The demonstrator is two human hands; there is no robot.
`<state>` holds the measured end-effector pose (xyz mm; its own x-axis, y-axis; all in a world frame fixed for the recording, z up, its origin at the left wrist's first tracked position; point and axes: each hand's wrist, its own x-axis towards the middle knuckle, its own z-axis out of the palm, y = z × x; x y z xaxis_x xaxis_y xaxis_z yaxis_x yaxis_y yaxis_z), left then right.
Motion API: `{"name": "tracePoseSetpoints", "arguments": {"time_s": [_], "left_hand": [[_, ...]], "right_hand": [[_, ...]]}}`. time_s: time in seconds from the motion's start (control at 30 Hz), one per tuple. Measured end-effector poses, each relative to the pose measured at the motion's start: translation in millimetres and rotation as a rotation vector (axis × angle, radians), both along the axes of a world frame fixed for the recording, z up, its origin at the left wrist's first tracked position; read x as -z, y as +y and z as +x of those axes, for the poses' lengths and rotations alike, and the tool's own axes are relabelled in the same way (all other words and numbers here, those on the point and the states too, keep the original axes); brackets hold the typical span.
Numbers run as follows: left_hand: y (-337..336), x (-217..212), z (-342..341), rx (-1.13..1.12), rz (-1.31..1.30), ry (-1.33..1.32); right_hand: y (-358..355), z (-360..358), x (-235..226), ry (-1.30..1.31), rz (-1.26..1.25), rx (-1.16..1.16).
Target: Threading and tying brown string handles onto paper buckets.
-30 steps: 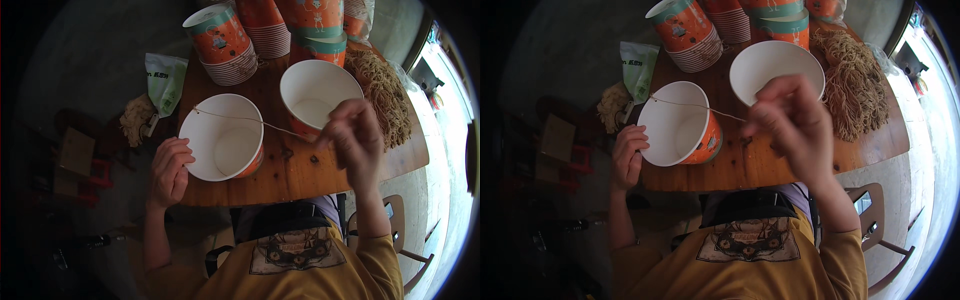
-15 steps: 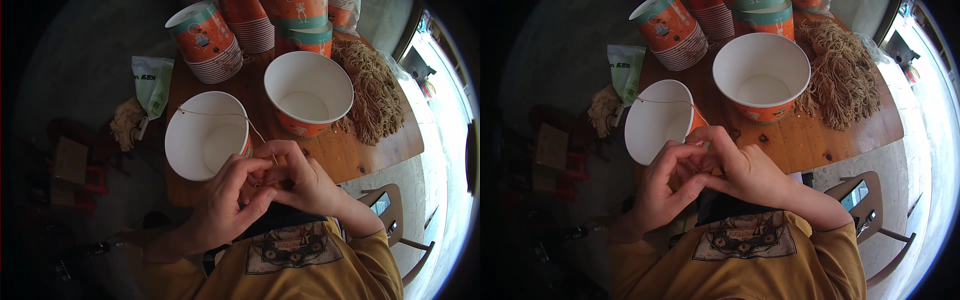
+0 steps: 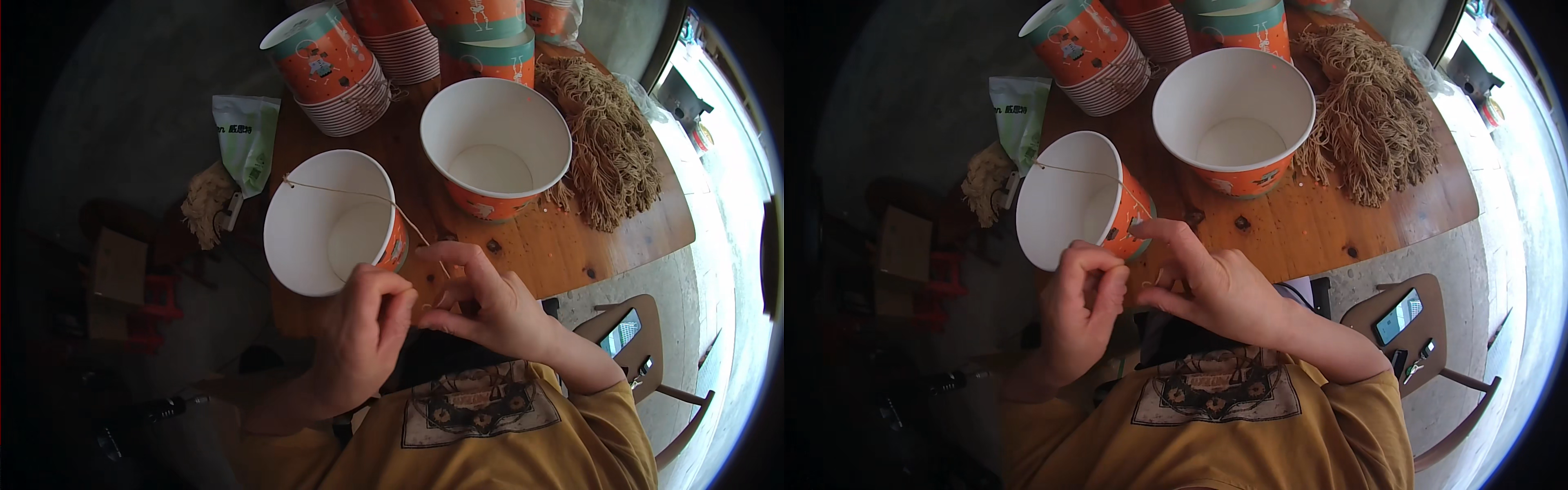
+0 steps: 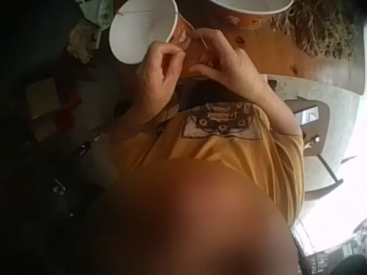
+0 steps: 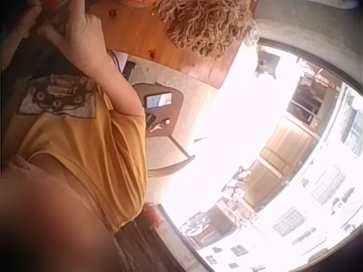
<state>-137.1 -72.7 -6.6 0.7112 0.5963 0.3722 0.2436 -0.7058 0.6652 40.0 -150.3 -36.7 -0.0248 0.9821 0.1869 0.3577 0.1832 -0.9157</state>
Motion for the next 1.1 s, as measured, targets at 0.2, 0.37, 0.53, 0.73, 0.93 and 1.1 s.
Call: {"name": "tracePoseSetpoints", "arguments": {"time_s": [0.2,0.37,0.53,0.73,0.93,1.1], "left_hand": [[-0.6,0.1,-7.5,-0.068,-0.277,-0.143],[-4.6,-9.1,-0.2,0.118,-0.47,0.151],[-5.4,-11.7,5.2,0.137,-0.435,0.272],[-8.4,6.6,6.9,0.155,-0.381,0.172],[-15.1,15.5,3.2,0.012,-0.18,0.021],[-19.5,18.3,-11.3,-0.054,-0.431,-0.168]], "right_hand": [[-2.3,2.9,6.3,0.125,-0.024,0.022],[-0.1,4.4,1.7,0.043,0.091,-0.04],[-3.3,8.3,-2.9,-0.196,0.13,-0.071],[-6.4,8.0,11.7,-0.294,0.313,-0.05],[-7.1,10.5,2.6,-0.231,0.156,-0.004],[-3.0,11.6,5.3,-0.222,0.394,0.033]]}}
